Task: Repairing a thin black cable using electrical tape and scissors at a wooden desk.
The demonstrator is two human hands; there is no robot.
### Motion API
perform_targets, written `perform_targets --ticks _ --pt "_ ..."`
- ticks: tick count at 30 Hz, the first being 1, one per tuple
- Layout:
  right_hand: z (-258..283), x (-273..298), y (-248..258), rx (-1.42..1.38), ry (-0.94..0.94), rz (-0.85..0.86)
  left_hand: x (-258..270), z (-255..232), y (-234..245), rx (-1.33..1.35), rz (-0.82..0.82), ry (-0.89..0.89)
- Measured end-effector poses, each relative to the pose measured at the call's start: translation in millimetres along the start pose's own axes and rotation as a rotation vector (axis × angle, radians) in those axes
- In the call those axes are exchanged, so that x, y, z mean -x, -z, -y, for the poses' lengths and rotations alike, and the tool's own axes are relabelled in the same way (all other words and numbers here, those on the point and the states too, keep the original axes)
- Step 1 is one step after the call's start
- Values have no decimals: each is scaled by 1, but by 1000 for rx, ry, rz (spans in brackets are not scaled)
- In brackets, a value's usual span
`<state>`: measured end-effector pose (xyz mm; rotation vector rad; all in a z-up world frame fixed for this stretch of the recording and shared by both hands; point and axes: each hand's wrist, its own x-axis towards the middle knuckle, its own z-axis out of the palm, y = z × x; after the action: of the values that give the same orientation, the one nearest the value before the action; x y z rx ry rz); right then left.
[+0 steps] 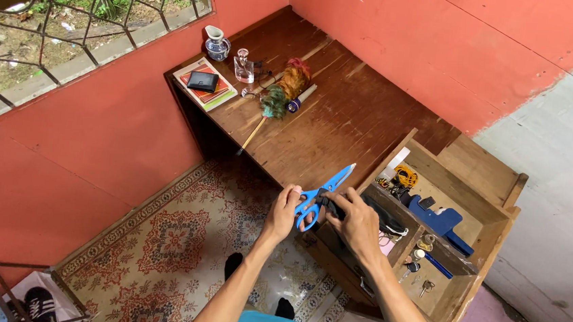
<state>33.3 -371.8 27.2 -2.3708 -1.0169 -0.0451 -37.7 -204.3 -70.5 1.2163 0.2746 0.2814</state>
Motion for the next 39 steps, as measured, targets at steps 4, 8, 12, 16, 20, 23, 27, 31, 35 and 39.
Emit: perform_targets --ticks 4,8,12,16,20,23,27,31,35,39 --pt "2 -1 -12 -84 49 0 -6 3 7 5 -19 -23" --pt "6 -8 -15 -189 20 -85 -3 4 17 38 -27 5" --pt "18 -10 -23 -220 117 -15 -16 23 28 108 -59 8" --pt "13 -24 -21 -204 -35 -120 -13 10 32 66 21 27" --pt "17 -31 -33 -254 35 -197 -19 2 33 37 -9 -6" --pt "20 -36 -36 -242 101 -151 -26 1 40 67 9 5" --pt "18 -59 -36 -114 -200 -264 -36 -27 48 35 52 -16" --pt "30 -72 -45 -144 -17 -268 -58 -30 67 32 66 -24" --pt "23 -97 -49 -150 -36 -278 -71 -48 86 1 96 -11" --pt "31 -120 -51 -128 -227 -351 -83 -68 98 -10 114 52"
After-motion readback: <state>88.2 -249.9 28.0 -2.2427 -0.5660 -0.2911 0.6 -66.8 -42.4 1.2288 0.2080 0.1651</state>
